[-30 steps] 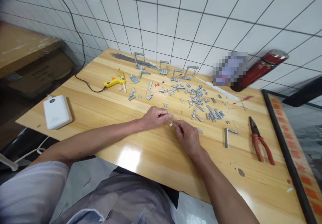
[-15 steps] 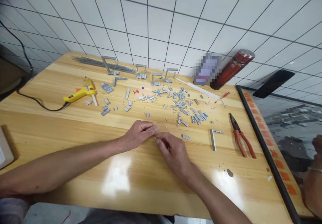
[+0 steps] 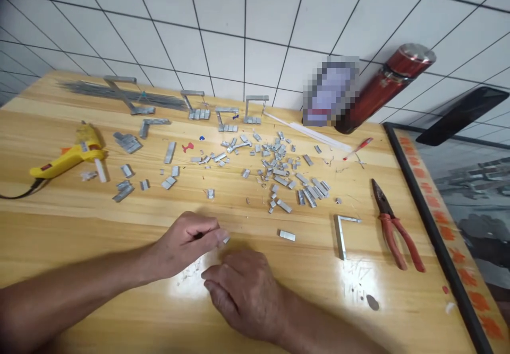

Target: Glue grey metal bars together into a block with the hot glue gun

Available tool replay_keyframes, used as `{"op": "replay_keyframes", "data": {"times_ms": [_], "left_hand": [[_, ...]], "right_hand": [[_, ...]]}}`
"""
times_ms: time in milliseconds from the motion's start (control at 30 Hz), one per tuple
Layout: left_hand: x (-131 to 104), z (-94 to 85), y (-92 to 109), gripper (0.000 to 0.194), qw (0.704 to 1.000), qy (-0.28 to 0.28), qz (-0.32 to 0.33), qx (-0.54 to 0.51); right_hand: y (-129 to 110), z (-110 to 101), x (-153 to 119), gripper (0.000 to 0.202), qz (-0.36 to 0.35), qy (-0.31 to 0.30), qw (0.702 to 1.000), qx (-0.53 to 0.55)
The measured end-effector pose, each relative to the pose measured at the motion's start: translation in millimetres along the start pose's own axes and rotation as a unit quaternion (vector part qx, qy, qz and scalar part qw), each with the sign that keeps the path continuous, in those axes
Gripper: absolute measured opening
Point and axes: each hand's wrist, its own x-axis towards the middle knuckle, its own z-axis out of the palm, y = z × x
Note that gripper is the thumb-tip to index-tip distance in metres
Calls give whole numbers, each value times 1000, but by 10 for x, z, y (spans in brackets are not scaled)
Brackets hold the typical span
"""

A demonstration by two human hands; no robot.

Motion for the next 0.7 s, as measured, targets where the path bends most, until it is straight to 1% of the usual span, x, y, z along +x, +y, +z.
{"op": "replay_keyframes", "data": {"times_ms": [100, 233, 500, 700], "left_hand": [[12, 1, 25, 52, 1000, -1, 2, 2], [10, 7, 27, 53, 1000, -2, 5, 3], [-5, 19, 33, 52, 1000, 10, 19, 17], [-31, 36, 44, 51, 998, 22, 38, 51]], "right_hand": [[-21, -11, 9, 11, 17, -2, 1000, 3], [-21, -9, 10, 11, 20, -7, 1000, -3], [1, 7, 12, 12, 6, -20, 1000, -10], [5, 2, 15, 12, -26, -17, 999, -34]]}}
